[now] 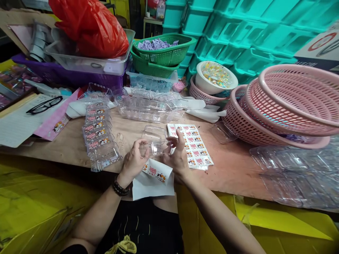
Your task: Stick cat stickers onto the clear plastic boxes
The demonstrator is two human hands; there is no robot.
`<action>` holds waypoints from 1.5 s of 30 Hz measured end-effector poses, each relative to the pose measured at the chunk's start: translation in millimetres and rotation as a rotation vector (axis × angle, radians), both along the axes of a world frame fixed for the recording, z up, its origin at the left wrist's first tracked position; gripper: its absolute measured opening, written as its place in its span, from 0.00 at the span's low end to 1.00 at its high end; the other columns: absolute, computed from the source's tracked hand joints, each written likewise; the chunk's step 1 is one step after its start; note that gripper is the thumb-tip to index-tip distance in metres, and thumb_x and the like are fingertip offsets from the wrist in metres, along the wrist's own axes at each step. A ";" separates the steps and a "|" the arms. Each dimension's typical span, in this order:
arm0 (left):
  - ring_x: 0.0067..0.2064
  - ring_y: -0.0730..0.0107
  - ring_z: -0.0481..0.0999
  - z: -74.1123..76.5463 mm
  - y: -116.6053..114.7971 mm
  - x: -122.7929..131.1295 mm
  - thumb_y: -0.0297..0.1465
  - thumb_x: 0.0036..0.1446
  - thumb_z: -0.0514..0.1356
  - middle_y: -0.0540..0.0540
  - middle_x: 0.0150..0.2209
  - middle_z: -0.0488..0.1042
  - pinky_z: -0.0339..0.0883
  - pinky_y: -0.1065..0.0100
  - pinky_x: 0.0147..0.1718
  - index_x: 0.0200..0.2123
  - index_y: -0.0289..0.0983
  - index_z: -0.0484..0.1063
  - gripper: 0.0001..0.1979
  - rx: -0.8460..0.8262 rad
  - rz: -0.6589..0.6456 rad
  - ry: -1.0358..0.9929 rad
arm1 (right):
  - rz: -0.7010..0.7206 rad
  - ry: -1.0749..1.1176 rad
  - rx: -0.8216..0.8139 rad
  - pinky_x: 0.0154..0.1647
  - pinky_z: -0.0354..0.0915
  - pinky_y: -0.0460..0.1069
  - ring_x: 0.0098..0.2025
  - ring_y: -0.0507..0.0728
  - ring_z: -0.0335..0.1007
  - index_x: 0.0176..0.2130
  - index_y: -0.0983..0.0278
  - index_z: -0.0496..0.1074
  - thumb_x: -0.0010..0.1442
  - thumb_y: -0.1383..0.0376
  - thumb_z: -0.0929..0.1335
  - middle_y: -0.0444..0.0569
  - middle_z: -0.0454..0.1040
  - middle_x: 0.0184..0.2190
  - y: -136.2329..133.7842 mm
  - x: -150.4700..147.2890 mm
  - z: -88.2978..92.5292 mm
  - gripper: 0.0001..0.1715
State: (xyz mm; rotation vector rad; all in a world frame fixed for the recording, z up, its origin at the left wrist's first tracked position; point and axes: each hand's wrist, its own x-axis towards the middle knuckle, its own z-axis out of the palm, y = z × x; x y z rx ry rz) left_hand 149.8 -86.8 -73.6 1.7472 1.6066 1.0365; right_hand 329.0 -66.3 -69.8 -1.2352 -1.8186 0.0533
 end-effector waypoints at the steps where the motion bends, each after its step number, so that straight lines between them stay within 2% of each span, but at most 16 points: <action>1: 0.46 0.64 0.79 3.6 -1.0 -1.2 0.30 0.59 0.62 0.42 0.53 0.74 0.74 0.63 0.42 0.57 0.40 0.61 0.23 0.010 -0.023 0.010 | -0.004 -0.014 0.011 0.35 0.75 0.52 0.38 0.58 0.75 0.72 0.61 0.32 0.61 0.77 0.60 0.57 0.74 0.44 -0.6 1.1 0.6 0.49; 4: 0.51 0.61 0.77 16.7 -6.5 -5.8 0.36 0.54 0.68 0.42 0.56 0.72 0.75 0.63 0.45 0.62 0.43 0.60 0.34 0.030 -0.137 0.058 | -0.028 -0.111 0.099 0.38 0.76 0.54 0.42 0.60 0.76 0.72 0.61 0.31 0.63 0.77 0.59 0.59 0.75 0.45 -4.8 6.9 0.5 0.49; 7: 0.56 0.57 0.76 27.1 -13.9 -8.1 0.43 0.53 0.69 0.43 0.58 0.72 0.73 0.60 0.51 0.62 0.45 0.64 0.35 -0.008 -0.274 0.083 | -0.027 -0.259 0.149 0.38 0.76 0.55 0.41 0.61 0.76 0.72 0.60 0.25 0.64 0.77 0.59 0.58 0.75 0.44 -11.6 11.3 -3.2 0.51; 11: 0.58 0.57 0.74 29.2 -20.7 -7.3 0.46 0.57 0.65 0.44 0.58 0.74 0.72 0.59 0.54 0.63 0.44 0.62 0.34 -0.097 -0.344 0.059 | -0.028 -0.328 0.023 0.41 0.75 0.58 0.40 0.62 0.76 0.70 0.56 0.15 0.65 0.76 0.58 0.57 0.76 0.46 -21.8 8.7 -7.7 0.53; 14: 0.55 0.58 0.77 25.2 -22.1 -8.6 0.46 0.59 0.63 0.44 0.56 0.76 0.74 0.59 0.50 0.62 0.42 0.64 0.31 -0.133 -0.323 0.048 | 0.017 -0.291 -0.075 0.43 0.74 0.59 0.43 0.64 0.75 0.70 0.56 0.15 0.66 0.74 0.58 0.60 0.74 0.50 -28.2 12.0 2.1 0.53; 16: 0.52 0.58 0.78 22.9 -22.0 -11.5 0.45 0.59 0.63 0.43 0.55 0.77 0.75 0.60 0.48 0.61 0.41 0.65 0.30 -0.127 -0.305 0.043 | 0.100 -0.242 -0.192 0.44 0.74 0.60 0.46 0.64 0.73 0.72 0.56 0.24 0.66 0.68 0.63 0.61 0.70 0.54 -32.6 23.7 20.6 0.52; 19: 0.45 0.62 0.80 21.9 -21.8 -17.5 0.45 0.58 0.64 0.43 0.56 0.75 0.76 0.63 0.43 0.61 0.42 0.66 0.30 -0.107 -0.327 0.038 | 0.154 -0.094 -0.360 0.48 0.73 0.59 0.52 0.63 0.69 0.69 0.52 0.55 0.60 0.57 0.71 0.56 0.65 0.56 -40.2 49.7 62.2 0.42; 21: 0.36 0.70 0.78 22.3 -21.4 -21.0 0.45 0.57 0.65 0.44 0.58 0.73 0.75 0.67 0.36 0.61 0.45 0.67 0.30 -0.103 -0.379 0.037 | 0.125 -0.003 -0.392 0.53 0.70 0.58 0.55 0.62 0.66 0.56 0.52 0.73 0.58 0.54 0.73 0.53 0.65 0.52 -45.0 61.6 88.6 0.26; 23: 0.26 0.78 0.71 22.2 -20.9 -23.1 0.46 0.56 0.66 0.45 0.60 0.71 0.73 0.70 0.30 0.61 0.47 0.67 0.30 -0.107 -0.423 0.035 | 0.152 0.071 -0.446 0.55 0.67 0.57 0.55 0.61 0.66 0.41 0.54 0.80 0.58 0.53 0.73 0.51 0.68 0.48 -47.9 62.5 105.1 0.13; 24: 0.23 0.81 0.67 21.8 -20.6 -23.6 0.46 0.56 0.66 0.45 0.60 0.70 0.72 0.71 0.28 0.61 0.48 0.67 0.31 -0.108 -0.434 0.036 | 0.200 0.107 -0.510 0.55 0.67 0.57 0.52 0.60 0.68 0.36 0.56 0.81 0.58 0.52 0.73 0.51 0.71 0.45 -48.3 59.1 108.6 0.12; 26: 0.22 0.81 0.64 20.1 -20.2 -24.2 0.47 0.55 0.66 0.46 0.59 0.71 0.72 0.71 0.28 0.61 0.48 0.67 0.31 -0.101 -0.446 0.044 | 0.328 0.192 -0.724 0.48 0.69 0.55 0.44 0.58 0.72 0.32 0.60 0.80 0.58 0.50 0.72 0.50 0.75 0.38 -46.9 47.7 107.1 0.16; 28: 0.25 0.78 0.69 17.8 -19.9 -24.8 0.46 0.55 0.66 0.46 0.58 0.72 0.73 0.70 0.31 0.61 0.48 0.67 0.31 -0.079 -0.465 0.052 | 0.424 0.283 -0.971 0.42 0.69 0.53 0.36 0.56 0.73 0.31 0.63 0.79 0.58 0.48 0.72 0.49 0.78 0.32 -43.4 35.6 98.6 0.21; 31: 0.27 0.77 0.70 15.3 -19.8 -26.5 0.44 0.57 0.65 0.46 0.58 0.71 0.74 0.69 0.33 0.62 0.49 0.66 0.30 -0.082 -0.502 0.044 | 0.406 0.372 -1.184 0.37 0.68 0.51 0.32 0.55 0.72 0.30 0.65 0.77 0.53 0.45 0.73 0.49 0.78 0.29 -37.1 24.0 84.4 0.26; 35: 0.24 0.81 0.66 15.6 -19.8 -28.2 0.39 0.59 0.65 0.46 0.58 0.71 0.73 0.71 0.29 0.61 0.50 0.67 0.27 -0.118 -0.525 0.012 | 0.311 0.341 -1.221 0.35 0.66 0.50 0.32 0.55 0.72 0.29 0.66 0.76 0.51 0.47 0.74 0.48 0.78 0.28 -31.3 20.9 75.9 0.24; 41: 0.28 0.79 0.71 15.3 -19.1 -29.3 0.34 0.59 0.64 0.47 0.60 0.69 0.73 0.72 0.30 0.62 0.51 0.66 0.27 -0.132 -0.537 -0.016 | 0.272 0.268 -1.200 0.33 0.64 0.49 0.30 0.54 0.69 0.30 0.66 0.77 0.55 0.53 0.73 0.47 0.76 0.26 -30.4 16.5 76.3 0.18; 45: 0.35 0.75 0.75 13.2 -18.1 -30.1 0.34 0.60 0.64 0.48 0.60 0.69 0.74 0.72 0.34 0.62 0.52 0.65 0.28 -0.117 -0.550 -0.039 | 0.244 0.216 -1.167 0.30 0.62 0.48 0.28 0.52 0.67 0.30 0.66 0.77 0.57 0.56 0.72 0.47 0.76 0.25 -31.5 12.8 75.9 0.15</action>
